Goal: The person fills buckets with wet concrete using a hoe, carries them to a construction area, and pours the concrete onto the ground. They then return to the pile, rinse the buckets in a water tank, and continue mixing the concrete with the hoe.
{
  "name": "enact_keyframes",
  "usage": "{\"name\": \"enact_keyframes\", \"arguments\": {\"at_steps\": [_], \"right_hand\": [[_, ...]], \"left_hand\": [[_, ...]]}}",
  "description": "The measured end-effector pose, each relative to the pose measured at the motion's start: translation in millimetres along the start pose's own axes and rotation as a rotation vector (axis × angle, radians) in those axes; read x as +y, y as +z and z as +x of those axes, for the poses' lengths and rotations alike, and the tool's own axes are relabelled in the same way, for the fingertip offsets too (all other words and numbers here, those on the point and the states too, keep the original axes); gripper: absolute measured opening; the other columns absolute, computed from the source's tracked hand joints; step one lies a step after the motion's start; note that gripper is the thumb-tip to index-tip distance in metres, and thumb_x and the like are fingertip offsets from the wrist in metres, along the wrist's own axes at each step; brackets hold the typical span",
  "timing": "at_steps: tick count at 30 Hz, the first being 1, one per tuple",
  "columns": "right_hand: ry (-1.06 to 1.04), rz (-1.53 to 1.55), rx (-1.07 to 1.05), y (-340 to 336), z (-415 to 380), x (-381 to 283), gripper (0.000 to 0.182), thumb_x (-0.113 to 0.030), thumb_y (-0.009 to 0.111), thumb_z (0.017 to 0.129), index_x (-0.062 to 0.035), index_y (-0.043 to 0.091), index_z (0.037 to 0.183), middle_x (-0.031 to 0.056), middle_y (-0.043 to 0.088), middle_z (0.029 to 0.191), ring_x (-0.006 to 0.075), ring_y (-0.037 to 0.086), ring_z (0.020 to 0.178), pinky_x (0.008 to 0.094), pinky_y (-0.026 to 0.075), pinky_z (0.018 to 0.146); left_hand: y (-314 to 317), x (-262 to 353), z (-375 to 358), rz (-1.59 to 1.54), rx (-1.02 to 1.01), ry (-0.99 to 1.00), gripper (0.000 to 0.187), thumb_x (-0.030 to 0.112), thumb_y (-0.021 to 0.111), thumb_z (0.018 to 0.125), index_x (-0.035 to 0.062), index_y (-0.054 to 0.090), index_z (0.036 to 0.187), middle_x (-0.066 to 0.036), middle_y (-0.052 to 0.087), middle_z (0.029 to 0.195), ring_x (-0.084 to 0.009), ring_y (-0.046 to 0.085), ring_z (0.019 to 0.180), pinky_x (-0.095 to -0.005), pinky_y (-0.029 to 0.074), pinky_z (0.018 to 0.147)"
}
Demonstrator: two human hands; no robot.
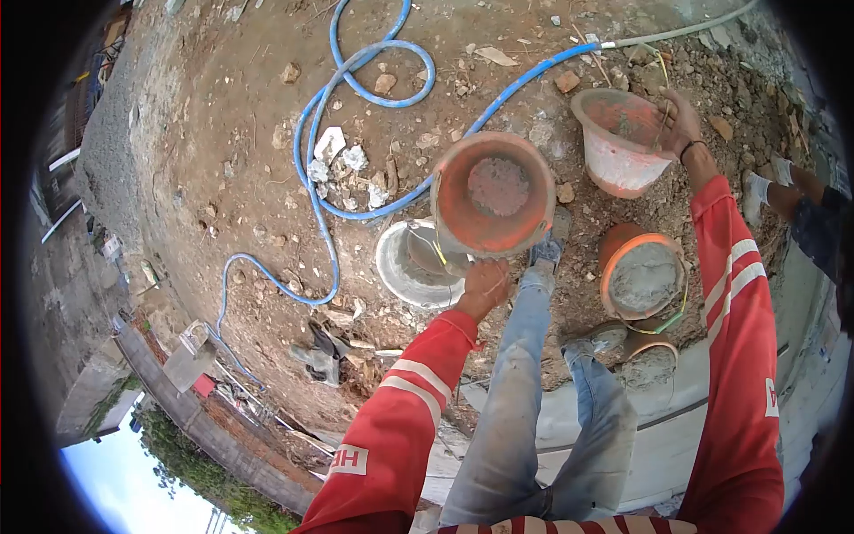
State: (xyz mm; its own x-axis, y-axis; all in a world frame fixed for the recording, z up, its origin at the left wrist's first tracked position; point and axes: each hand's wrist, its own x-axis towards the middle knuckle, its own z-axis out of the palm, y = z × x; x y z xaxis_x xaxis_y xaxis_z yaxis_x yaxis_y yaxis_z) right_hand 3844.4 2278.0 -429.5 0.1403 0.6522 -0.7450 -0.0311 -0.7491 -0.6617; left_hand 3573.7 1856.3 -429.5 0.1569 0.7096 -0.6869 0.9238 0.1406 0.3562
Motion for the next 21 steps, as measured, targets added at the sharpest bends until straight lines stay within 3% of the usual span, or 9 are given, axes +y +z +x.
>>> {"name": "enact_keyframes", "arguments": {"at_steps": [3,5,6,7,9,15,17,19,21], "right_hand": [[-0.028,0.151,0.016,-2,-83,-9,0.022,-0.025,0.072,0.08,-0.0122,0.055,0.086,-0.0023,0.048,0.065,0.0112,0.047,0.055,0.0249,0.04,0.051],[-0.197,0.218,0.075,-37,-117,7,0.025,-0.026,0.069,0.085,-0.015,0.047,0.079,-0.0057,0.041,0.063,0.0084,0.043,0.054,0.0248,0.038,0.052],[-0.374,-0.105,-0.046,-76,-120,16,0.024,-0.026,0.066,0.087,-0.0156,0.046,0.08,-0.0064,0.041,0.065,0.0071,0.043,0.056,0.0238,0.038,0.054],[-0.242,0.201,-0.019,-61,-187,-6,0.017,-0.024,0.064,0.089,-0.0145,0.049,0.086,-0.0067,0.043,0.067,0.0066,0.044,0.058,0.0238,0.04,0.058],[-0.256,0.192,-0.145,-112,-234,-4,0.03,-0.015,0.058,0.091,-0.0112,0.053,0.12,-0.0013,0.054,0.093,0.0089,0.05,0.078,0.0262,0.043,0.07],[-0.344,0.19,-0.211,-158,-429,-57,0.025,-0.021,0.057,0.093,-0.0089,0.05,0.114,-0.0005,0.053,0.086,0.0099,0.051,0.077,0.0295,0.044,0.072],[-0.247,0.161,-0.194,-191,-445,-60,0.025,-0.03,0.057,0.092,-0.009,0.054,0.104,-0.0007,0.054,0.083,0.0109,0.053,0.077,0.0295,0.044,0.072],[-0.187,0.102,-0.151,-210,-457,-65,0.024,-0.034,0.058,0.09,-0.0108,0.057,0.096,-0.0014,0.053,0.079,0.0115,0.052,0.072,0.029,0.043,0.067],[-0.171,0.084,-0.15,-222,-465,-56,0.022,-0.035,0.06,0.09,-0.013,0.059,0.091,-0.0024,0.052,0.075,0.0114,0.051,0.067,0.0285,0.042,0.063]], "left_hand": [[-40,14,11,0.025,0.463,0.147,0.028,0.023,0.063,0.073,0.0046,0.064,0.094,-0.012,0.068,0.083,-0.0291,0.067,0.078,-0.0406,0.049,0.065],[-147,39,10,0.043,0.035,0.032,0.027,0.023,0.063,0.072,0.0064,0.065,0.093,-0.012,0.066,0.081,-0.0273,0.066,0.075,-0.0391,0.047,0.063],[-159,38,2,0.027,0.589,0.178,0.024,0.023,0.064,0.071,0.0071,0.066,0.089,-0.014,0.065,0.078,-0.0282,0.065,0.072,-0.0393,0.046,0.061],[-165,39,-8,0.044,1.139,0.329,0.021,0.023,0.064,0.07,0.0078,0.068,0.085,-0.015,0.064,0.075,-0.0291,0.065,0.069,-0.0395,0.045,0.059],[-217,59,-45,-0.103,1.137,0.209,0.019,0.022,0.064,0.071,0.0064,0.068,0.081,-0.017,0.063,0.072,-0.0309,0.063,0.066,-0.0407,0.044,0.057],[-300,110,-245,-0.824,0.829,-0.168,0.02,0.02,0.062,0.079,0.0021,0.065,0.073,-0.014,0.061,0.062,-0.0236,0.057,0.054,-0.037,0.045,0.05],[-315,122,-347,-1.406,0.428,-0.256,0.024,0.023,0.07,0.083,0.0058,0.064,0.099,-0.004,0.062,0.089,-0.0124,0.058,0.083,-0.0291,0.048,0.07],[-260,126,-404,-1.659,0.807,0.087,0.016,0.013,0.062,0.088,0.005,0.062,0.102,0.001,0.059,0.079,-0.0095,0.058,0.07,-0.0261,0.049,0.062],[-230,147,-482,-2.052,0.924,0.24,0.038,0.009,0.059,0.09,0.009,0.048,0.127,-0.001,0.057,0.09,-0.0107,0.057,0.075,-0.0285,0.052,0.071]]}}
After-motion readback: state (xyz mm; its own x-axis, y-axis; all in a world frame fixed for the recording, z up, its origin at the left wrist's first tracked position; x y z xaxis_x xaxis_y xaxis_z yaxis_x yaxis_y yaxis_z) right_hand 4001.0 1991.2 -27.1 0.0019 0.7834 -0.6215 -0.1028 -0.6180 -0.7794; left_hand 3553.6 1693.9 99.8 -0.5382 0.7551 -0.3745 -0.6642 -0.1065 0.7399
